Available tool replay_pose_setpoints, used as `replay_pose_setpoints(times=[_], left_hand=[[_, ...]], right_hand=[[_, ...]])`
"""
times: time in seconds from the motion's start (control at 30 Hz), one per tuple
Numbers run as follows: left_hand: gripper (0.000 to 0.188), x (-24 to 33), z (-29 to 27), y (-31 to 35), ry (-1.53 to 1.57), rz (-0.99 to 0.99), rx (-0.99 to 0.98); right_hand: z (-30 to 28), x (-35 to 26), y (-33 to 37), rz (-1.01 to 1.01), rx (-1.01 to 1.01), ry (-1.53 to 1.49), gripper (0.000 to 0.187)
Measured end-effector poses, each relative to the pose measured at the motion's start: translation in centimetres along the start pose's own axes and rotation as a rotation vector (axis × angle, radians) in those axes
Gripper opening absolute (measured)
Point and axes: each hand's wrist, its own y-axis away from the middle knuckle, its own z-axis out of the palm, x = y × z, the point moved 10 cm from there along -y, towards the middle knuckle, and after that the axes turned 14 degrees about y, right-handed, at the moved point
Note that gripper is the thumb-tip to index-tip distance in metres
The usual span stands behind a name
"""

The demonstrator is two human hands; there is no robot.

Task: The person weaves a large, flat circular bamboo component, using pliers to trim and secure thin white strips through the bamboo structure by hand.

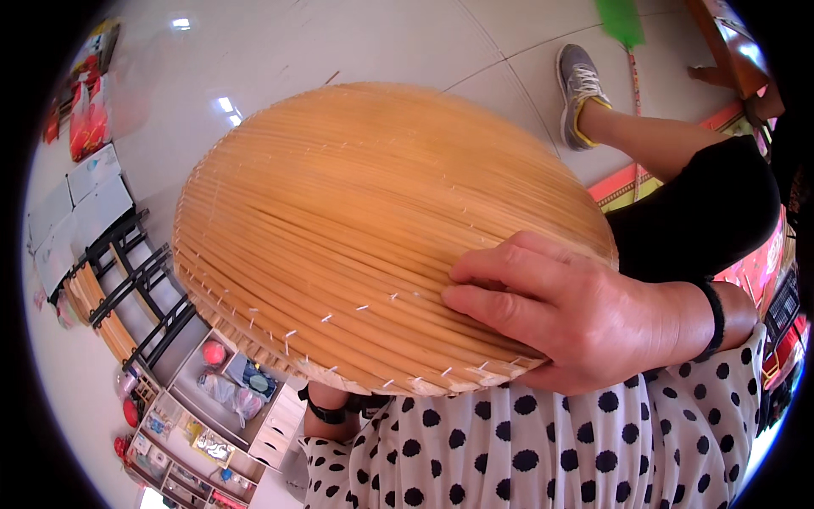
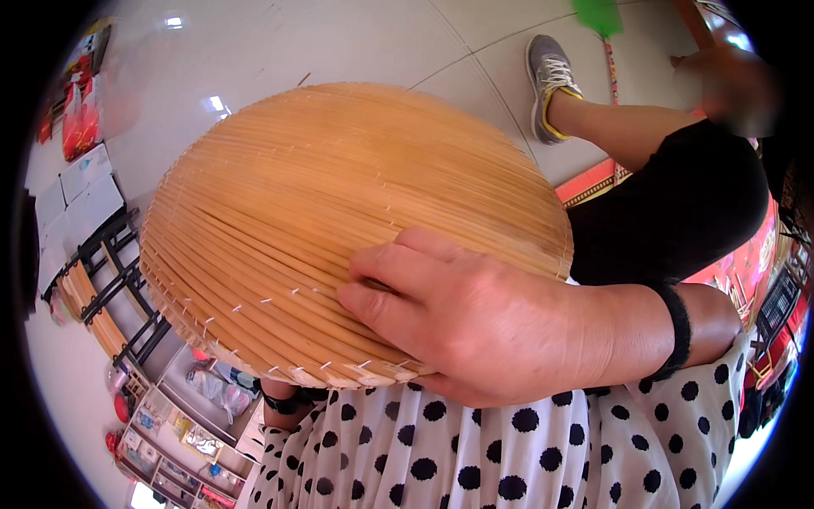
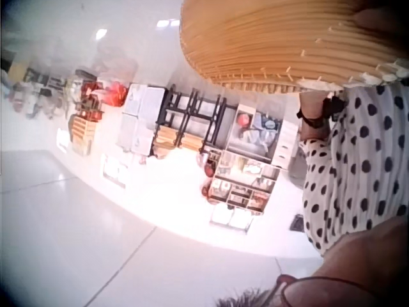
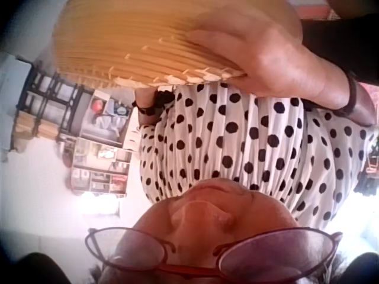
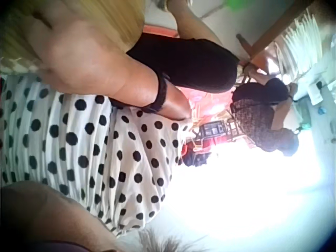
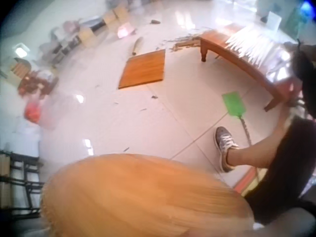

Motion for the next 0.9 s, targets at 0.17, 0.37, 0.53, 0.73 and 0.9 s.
replay_pose_setpoints(times=[0.17, 0.37, 0.53, 0.73, 0.9], left_hand=[[0.061, 0.5, -0.8, 0.5, 0.02, -0.011, 0.033], [0.062, 0.5, -0.9, 0.5, 0.05, -0.018, 0.05], [0.062, 0.1, -0.8, 0.6, 0.068, -0.032, 0.057], [0.063, -0.2, -0.7, 0.5, 0.089, -0.037, 0.064], [0.064, -0.4, -0.5, 0.2, 0.11, -0.04, 0.074]], right_hand=[[0.8, -0.4, -0.6, -0.013, 0.015, -0.034, 0.063], [1.1, -0.2, -0.5, -0.017, 0.022, -0.043, 0.062], [1.3, -0.1, -0.6, -0.024, 0.066, -0.081, 0.058], [1.4, -0.1, -0.8, -0.023, 0.035, -0.109, 0.059], [1.3, -0.1, -1.0, -0.039, 0.033, -0.101, 0.059]])
